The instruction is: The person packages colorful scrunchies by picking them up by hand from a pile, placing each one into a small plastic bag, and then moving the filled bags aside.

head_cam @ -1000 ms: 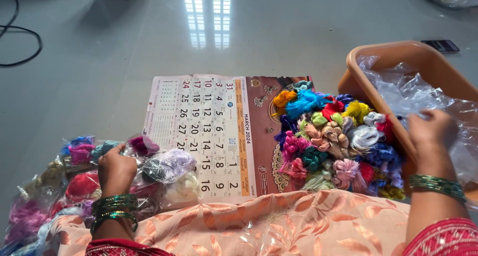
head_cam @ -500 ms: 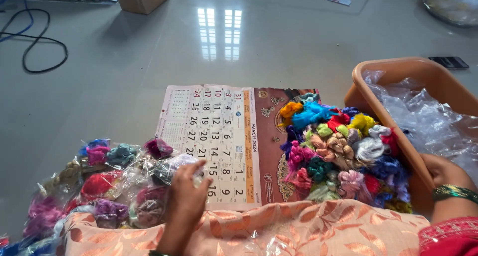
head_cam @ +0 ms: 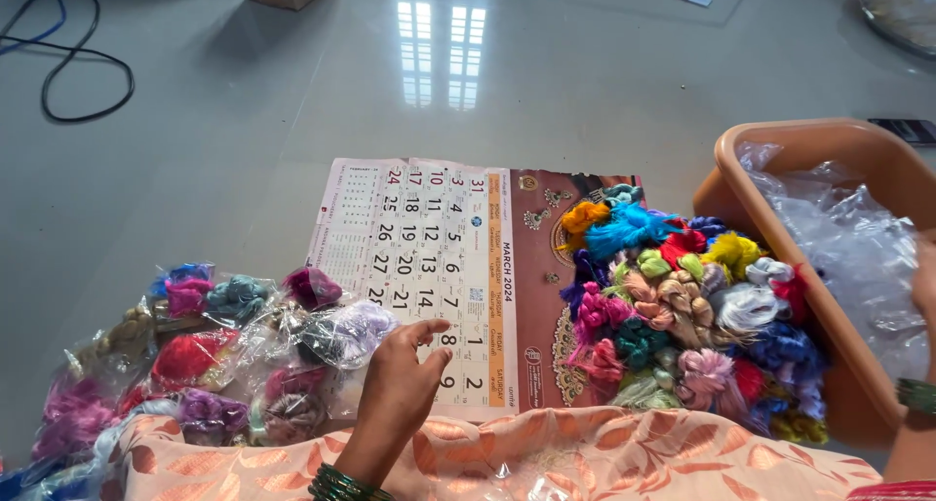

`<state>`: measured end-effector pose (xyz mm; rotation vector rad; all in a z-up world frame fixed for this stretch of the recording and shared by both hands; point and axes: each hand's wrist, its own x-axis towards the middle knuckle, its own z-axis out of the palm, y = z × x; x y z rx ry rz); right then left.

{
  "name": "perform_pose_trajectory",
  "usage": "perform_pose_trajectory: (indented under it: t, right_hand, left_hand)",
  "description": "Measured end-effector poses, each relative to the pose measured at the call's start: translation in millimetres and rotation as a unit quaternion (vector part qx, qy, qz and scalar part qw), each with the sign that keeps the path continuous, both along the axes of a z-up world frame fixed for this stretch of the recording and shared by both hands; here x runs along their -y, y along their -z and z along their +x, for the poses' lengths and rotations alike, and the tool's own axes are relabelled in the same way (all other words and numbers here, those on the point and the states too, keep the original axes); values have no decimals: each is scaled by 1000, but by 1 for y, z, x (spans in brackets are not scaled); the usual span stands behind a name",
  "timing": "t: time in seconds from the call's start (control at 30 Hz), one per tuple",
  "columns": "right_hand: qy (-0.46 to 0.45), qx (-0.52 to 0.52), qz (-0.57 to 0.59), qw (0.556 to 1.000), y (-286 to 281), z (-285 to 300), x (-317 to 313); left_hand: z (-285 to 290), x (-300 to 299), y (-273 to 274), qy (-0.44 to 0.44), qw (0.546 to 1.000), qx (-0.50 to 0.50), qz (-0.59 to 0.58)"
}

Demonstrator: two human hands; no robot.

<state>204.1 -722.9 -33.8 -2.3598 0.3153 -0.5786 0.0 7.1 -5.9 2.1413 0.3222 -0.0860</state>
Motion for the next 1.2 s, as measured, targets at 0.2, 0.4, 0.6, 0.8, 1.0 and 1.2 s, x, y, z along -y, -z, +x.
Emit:
perform_pose_trajectory:
  t: [0.2, 0.4, 0.6, 0.8, 1.0, 1.2]
  right_hand:
    - [-234, -99, 231, 939, -144, -103, -396]
    - [-370, -190, 256, 873, -121, -151, -511]
    - [-405, -175, 318, 839, -105, -165, -522]
    - [-343, -191, 364, 845, -98, -156, -516]
    - [-404, -128, 236, 874, -91, -149, -509]
    - [-395, -279, 262, 835, -83, -156, -514]
  left_hand:
    - [7, 3, 18, 3, 975, -32, -219]
    - [-10, -2, -23, 69, 859, -54, -504]
    - [-4, 4, -5, 48, 878, -7, -476]
    - [6, 1, 14, 0, 909, 86, -408]
    - [7, 2, 17, -3, 905, 77, -419]
    - [5, 6, 16, 62, 900, 95, -421]
